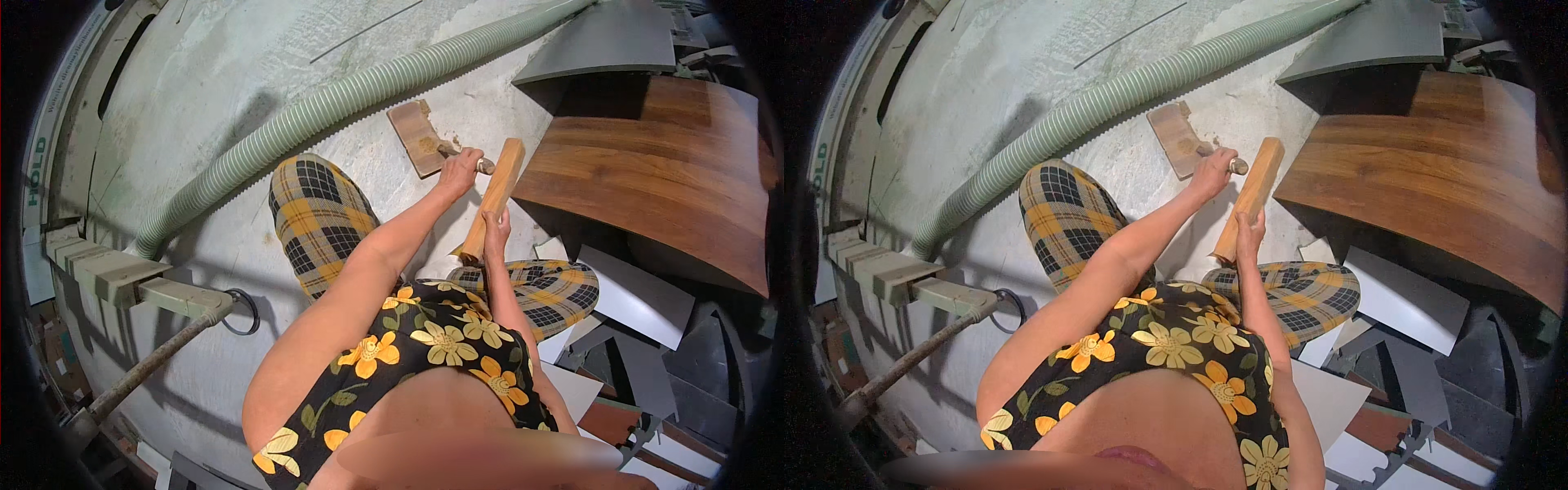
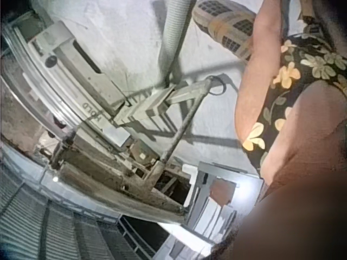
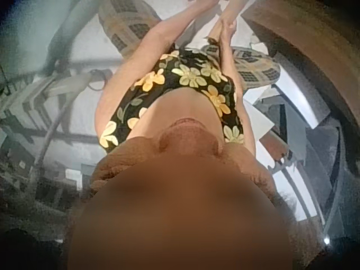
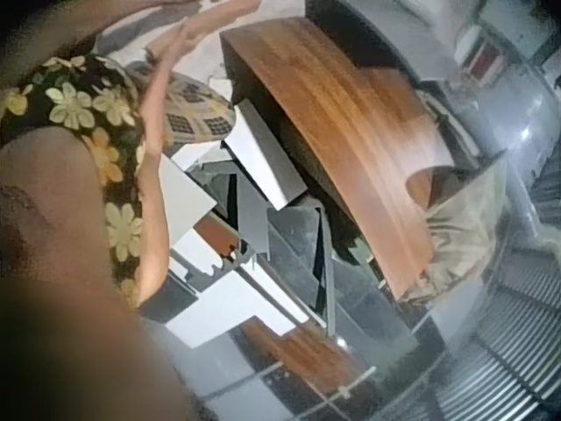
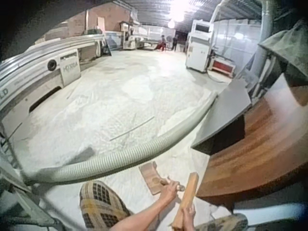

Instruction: The person carves a piece of wood with a chisel, refining its shape.

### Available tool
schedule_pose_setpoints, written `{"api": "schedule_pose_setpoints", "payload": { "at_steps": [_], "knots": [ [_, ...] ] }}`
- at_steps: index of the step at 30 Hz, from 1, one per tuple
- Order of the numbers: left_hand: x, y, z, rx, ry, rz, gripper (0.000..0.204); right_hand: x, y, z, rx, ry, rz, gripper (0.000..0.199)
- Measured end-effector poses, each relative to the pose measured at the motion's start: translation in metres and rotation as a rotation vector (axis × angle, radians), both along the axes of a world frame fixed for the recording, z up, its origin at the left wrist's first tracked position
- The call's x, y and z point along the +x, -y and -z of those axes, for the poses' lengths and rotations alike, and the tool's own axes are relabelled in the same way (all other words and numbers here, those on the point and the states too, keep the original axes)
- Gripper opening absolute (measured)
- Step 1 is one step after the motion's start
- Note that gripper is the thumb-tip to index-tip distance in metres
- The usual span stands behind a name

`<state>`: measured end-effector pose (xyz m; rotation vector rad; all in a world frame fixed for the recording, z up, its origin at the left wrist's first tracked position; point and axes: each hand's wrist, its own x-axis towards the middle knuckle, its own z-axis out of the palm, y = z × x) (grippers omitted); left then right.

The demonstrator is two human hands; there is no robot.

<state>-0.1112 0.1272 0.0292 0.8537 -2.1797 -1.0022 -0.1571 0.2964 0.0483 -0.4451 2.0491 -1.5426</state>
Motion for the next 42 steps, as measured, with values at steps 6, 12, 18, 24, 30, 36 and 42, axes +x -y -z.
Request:
{"api": "schedule_pose_setpoints", "payload": {
  "at_steps": [6, 12, 18, 24, 30, 36, 42],
  "knots": [
    [-0.004, 0.003, 0.005, -0.044, 0.000, -0.025, 0.034, 0.009, 0.005, -0.028, -0.051, -0.053, -0.047, 0.062],
    [-0.002, 0.013, 0.000, 0.009, -0.011, -0.096, 0.030, 0.013, 0.007, -0.041, -0.073, -0.178, -0.078, 0.068],
    [-0.005, 0.020, 0.005, 0.064, -0.035, -0.115, 0.029, 0.022, 0.011, -0.054, -0.050, -0.369, -0.108, 0.076],
    [-0.008, 0.025, 0.007, 0.051, 0.049, -0.071, 0.028, 0.017, 0.011, -0.057, 0.041, -0.271, -0.214, 0.075],
    [-0.013, 0.033, -0.004, 0.035, 0.016, -0.046, 0.017, 0.008, 0.009, -0.051, -0.028, -0.291, -0.187, 0.073],
    [-0.012, 0.037, -0.001, 0.036, 0.104, -0.041, 0.017, 0.012, 0.014, -0.059, -0.044, -0.281, -0.242, 0.069],
    [-0.011, 0.033, 0.003, 0.057, 0.097, -0.027, 0.017, 0.009, 0.016, -0.070, 0.046, -0.292, -0.292, 0.072]
  ]
}}
